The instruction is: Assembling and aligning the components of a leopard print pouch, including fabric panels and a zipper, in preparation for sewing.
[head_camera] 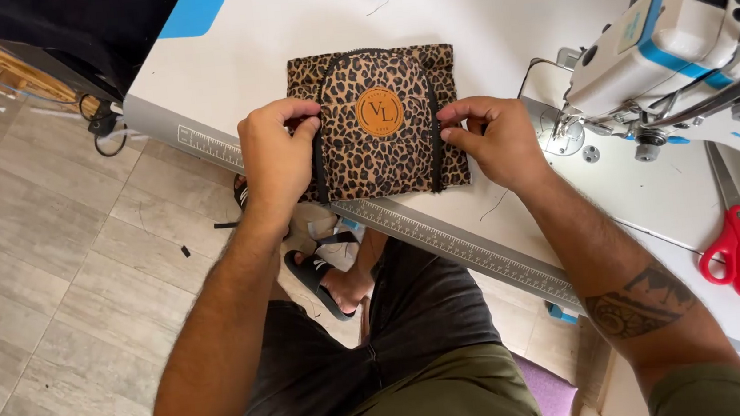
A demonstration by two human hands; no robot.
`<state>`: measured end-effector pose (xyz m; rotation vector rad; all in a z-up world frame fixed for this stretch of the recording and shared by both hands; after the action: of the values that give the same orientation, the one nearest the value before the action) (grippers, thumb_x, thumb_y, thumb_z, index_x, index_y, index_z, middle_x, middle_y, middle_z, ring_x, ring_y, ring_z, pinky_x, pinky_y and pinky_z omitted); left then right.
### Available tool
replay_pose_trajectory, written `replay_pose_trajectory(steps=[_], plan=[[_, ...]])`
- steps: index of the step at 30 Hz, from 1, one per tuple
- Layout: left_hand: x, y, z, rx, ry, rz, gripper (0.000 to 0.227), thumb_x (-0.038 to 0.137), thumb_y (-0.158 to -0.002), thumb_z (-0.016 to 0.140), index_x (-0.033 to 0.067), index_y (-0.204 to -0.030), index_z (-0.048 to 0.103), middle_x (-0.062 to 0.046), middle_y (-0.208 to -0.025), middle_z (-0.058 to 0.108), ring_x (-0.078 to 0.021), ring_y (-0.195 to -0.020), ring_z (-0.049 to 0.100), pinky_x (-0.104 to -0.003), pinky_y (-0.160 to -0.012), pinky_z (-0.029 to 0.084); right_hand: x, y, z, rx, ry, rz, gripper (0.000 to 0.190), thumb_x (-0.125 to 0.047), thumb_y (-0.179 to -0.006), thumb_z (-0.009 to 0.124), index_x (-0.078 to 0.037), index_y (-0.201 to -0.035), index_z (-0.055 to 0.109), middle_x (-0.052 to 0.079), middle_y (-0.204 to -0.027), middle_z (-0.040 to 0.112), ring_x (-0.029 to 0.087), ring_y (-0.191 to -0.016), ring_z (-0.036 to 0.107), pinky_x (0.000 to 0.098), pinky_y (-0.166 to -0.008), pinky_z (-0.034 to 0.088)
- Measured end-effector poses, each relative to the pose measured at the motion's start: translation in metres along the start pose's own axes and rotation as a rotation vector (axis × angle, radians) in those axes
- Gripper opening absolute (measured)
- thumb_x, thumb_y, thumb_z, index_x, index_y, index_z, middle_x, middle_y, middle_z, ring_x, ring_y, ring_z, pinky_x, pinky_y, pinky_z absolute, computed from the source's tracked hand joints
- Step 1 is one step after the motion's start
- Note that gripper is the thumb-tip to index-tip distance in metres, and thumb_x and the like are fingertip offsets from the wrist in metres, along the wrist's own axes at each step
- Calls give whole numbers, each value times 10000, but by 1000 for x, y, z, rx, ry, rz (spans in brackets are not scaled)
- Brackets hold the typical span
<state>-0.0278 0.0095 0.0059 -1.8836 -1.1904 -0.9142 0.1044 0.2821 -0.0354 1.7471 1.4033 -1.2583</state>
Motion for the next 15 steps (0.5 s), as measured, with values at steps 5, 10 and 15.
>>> replay_pose_trajectory(steps=[5, 10, 15], plan=[[1, 1, -2, 5, -26, 36, 177, -53, -871, 742, 62, -992, 798, -123, -943, 771, -268, -924, 741, -355, -823, 581, 11, -2, 3, -16, -77, 21, 237, 71, -846, 764, -17, -1066, 760, 115, -917, 740, 50, -603, 441, 206, -572, 373], [-2, 6, -1, 4, -43, 26, 172, -55, -872, 742, 50, -998, 793, -128, -949, 760, -277, -930, 733, -360, -836, 582, 5, -3, 3, -16, -37, -3, 247, 55, -843, 770, -8, -1081, 756, 124, -948, 739, 56, -589, 431, 215, -545, 363], [-9, 16, 4, 43, -41, 163, 113, -58, -837, 777, 7, -928, 790, -163, -941, 715, -339, -899, 716, -385, -816, 592, -12, -1, 4, 7, 93, -50, 229, 35, -849, 787, -81, -1045, 803, 99, -920, 751, 69, -567, 455, 212, -521, 387]])
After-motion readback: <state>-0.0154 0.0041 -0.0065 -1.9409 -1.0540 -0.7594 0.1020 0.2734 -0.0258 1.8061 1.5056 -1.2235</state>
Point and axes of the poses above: each hand's wrist, its own y-axis away from the middle knuckle, its own z-axis out of the palm, x = y × z, the point moved 3 cm from there along -y, towards the middle knuckle
